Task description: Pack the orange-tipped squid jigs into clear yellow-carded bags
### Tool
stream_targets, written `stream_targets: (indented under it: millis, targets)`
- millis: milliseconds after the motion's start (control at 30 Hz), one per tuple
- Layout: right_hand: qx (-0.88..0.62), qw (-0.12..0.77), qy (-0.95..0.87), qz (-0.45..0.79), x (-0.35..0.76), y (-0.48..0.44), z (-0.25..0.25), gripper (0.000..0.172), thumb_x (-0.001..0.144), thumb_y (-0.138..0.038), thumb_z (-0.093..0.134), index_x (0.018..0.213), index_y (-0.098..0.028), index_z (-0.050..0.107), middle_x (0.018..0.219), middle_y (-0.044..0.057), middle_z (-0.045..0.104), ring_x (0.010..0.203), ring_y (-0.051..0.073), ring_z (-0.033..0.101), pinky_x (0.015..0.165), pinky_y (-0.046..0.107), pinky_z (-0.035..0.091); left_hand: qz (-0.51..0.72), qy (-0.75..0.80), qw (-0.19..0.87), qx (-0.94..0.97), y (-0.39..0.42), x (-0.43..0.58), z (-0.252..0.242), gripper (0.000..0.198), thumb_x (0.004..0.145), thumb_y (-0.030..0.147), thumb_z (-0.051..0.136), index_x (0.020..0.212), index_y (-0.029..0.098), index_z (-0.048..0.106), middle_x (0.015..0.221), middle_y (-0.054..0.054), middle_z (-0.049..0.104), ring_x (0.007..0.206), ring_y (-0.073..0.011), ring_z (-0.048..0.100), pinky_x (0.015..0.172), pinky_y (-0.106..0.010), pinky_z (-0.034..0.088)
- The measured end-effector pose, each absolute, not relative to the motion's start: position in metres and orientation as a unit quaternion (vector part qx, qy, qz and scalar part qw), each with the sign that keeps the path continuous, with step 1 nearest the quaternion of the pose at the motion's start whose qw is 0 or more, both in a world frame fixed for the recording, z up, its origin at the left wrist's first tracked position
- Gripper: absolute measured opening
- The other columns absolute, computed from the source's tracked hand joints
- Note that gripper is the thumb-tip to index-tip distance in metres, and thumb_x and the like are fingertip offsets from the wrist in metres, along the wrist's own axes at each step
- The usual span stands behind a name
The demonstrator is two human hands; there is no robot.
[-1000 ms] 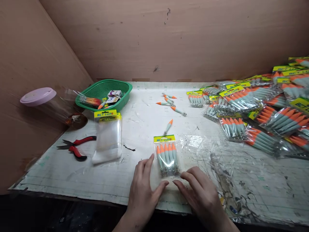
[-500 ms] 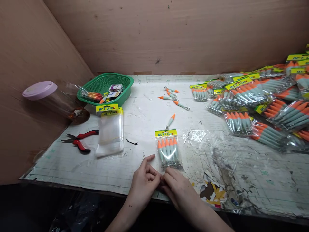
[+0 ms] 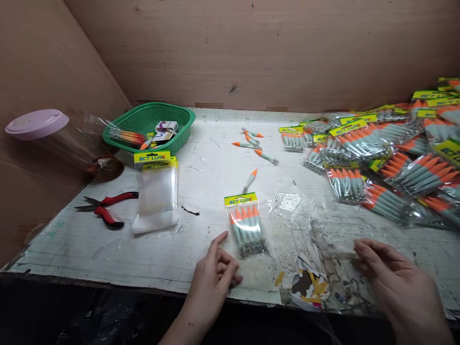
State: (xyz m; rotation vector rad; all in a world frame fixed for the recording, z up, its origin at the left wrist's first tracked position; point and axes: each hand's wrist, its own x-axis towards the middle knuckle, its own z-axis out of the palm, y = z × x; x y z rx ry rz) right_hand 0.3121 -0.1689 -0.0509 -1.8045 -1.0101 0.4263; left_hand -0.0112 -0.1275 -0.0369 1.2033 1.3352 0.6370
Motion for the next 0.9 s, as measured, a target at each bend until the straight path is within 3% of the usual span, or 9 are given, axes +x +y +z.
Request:
stream_targets:
  millis: [67,133,200,267,367,467,667,767,900]
  targets:
    - [-0.784,0.395,-0.478,0.033,0.335,-0.170,-0.045,0.025,0.080,-0.045,0.059,0.085,-0.021,0.068,0.078,0.011,0.062,0.082,0.026,0.060,0.062,0.040,0.047,0.264,0.563,0.474,0.624,-0.130,-0.025,-0.037,0.046,0.089,0.025,0.042,0.135,0.025,0.037,0.090,-0.002,0.057,0.062,-0.0122,0.064,0.057,-0.028,0.056]
    - [-0.731,0.309,-0.606,-0.059,0.331,-0.166,-0.037,0.029,0.085,-0.039,0.052,0.098,-0.020,0.069,0.093,0.017,0.063,0.097,0.030,0.058,0.071,0.046,0.046,0.254,0.513,0.310,0.759,-0.127,-0.039,-0.039,0.046,0.089,0.016,0.041,0.133,0.028,0.043,0.108,-0.008,0.059,0.078,-0.0161,0.065,0.066,-0.031,0.057]
    - [-0.596,0.245,-0.761,-0.083,0.305,-0.155,-0.031,0.033,0.089,-0.029,0.048,0.117,-0.021,0.062,0.111,0.016,0.062,0.103,0.029,0.057,0.080,0.047,0.047,0.233,0.410,0.183,0.863,-0.117,-0.046,-0.039,0.049,0.087,0.009,0.041,0.131,0.029,0.047,0.120,-0.010,0.060,0.097,-0.0216,0.062,0.080,-0.037,0.055]
    - [-0.445,0.227,-0.865,-0.043,0.269,-0.142,-0.029,0.037,0.090,-0.018,0.047,0.126,-0.024,0.055,0.119,0.010,0.062,0.105,0.026,0.057,0.084,0.044,0.050,0.192,0.287,0.132,0.929,-0.103,-0.046,-0.038,0.047,0.088,0.007,0.040,0.128,0.029,0.051,0.122,-0.007,0.063,0.103,-0.0217,0.061,0.088,-0.038,0.052]
    - [-0.307,0.245,-0.920,-0.004,0.230,-0.127,-0.033,0.034,0.091,-0.009,0.041,0.120,-0.017,0.057,0.107,0.010,0.068,0.096,0.022,0.061,0.081,0.039,0.053,0.160,0.151,0.126,0.967,-0.087,-0.036,-0.033,0.038,0.090,0.006,0.038,0.112,0.025,0.063,0.106,-0.006,0.071,0.093,-0.0182,0.066,0.084,-0.031,0.053]
    - [-0.292,0.290,-0.909,0.073,0.220,-0.129,-0.041,0.026,0.090,-0.007,0.043,0.111,-0.013,0.058,0.098,0.012,0.068,0.087,0.020,0.061,0.073,0.035,0.054,0.226,0.155,0.131,0.953,-0.089,-0.030,-0.032,0.029,0.088,0.005,0.042,0.099,0.019,0.065,0.092,-0.008,0.074,0.088,-0.0193,0.066,0.078,-0.032,0.053]
    - [-0.443,0.368,-0.772,0.269,0.214,-0.162,-0.046,0.018,0.089,-0.007,0.044,0.098,-0.020,0.055,0.086,0.007,0.063,0.080,0.017,0.058,0.067,0.029,0.050,0.359,0.339,0.237,0.837,-0.126,-0.024,-0.042,0.017,0.084,0.002,0.048,0.087,0.017,0.056,0.077,-0.004,0.066,0.078,-0.0163,0.057,0.071,-0.029,0.048]
    - [-0.537,0.378,-0.702,0.275,0.196,-0.166,-0.045,0.013,0.091,-0.015,0.044,0.087,-0.021,0.053,0.075,0.003,0.059,0.071,0.015,0.055,0.063,0.027,0.046,0.334,0.459,0.255,0.783,-0.137,-0.015,-0.043,0.013,0.086,0.008,0.049,0.080,0.019,0.054,0.071,-0.002,0.060,0.070,-0.0152,0.054,0.063,-0.026,0.045]
    - [-0.639,0.387,-0.629,0.217,0.173,-0.161,-0.051,0.019,0.093,-0.021,0.042,0.076,-0.021,0.049,0.066,0.000,0.051,0.063,0.015,0.050,0.057,0.025,0.040,0.313,0.558,0.234,0.732,-0.139,-0.001,-0.045,0.014,0.088,0.018,0.048,0.074,0.021,0.052,0.068,-0.001,0.058,0.065,-0.0162,0.054,0.060,-0.027,0.043]
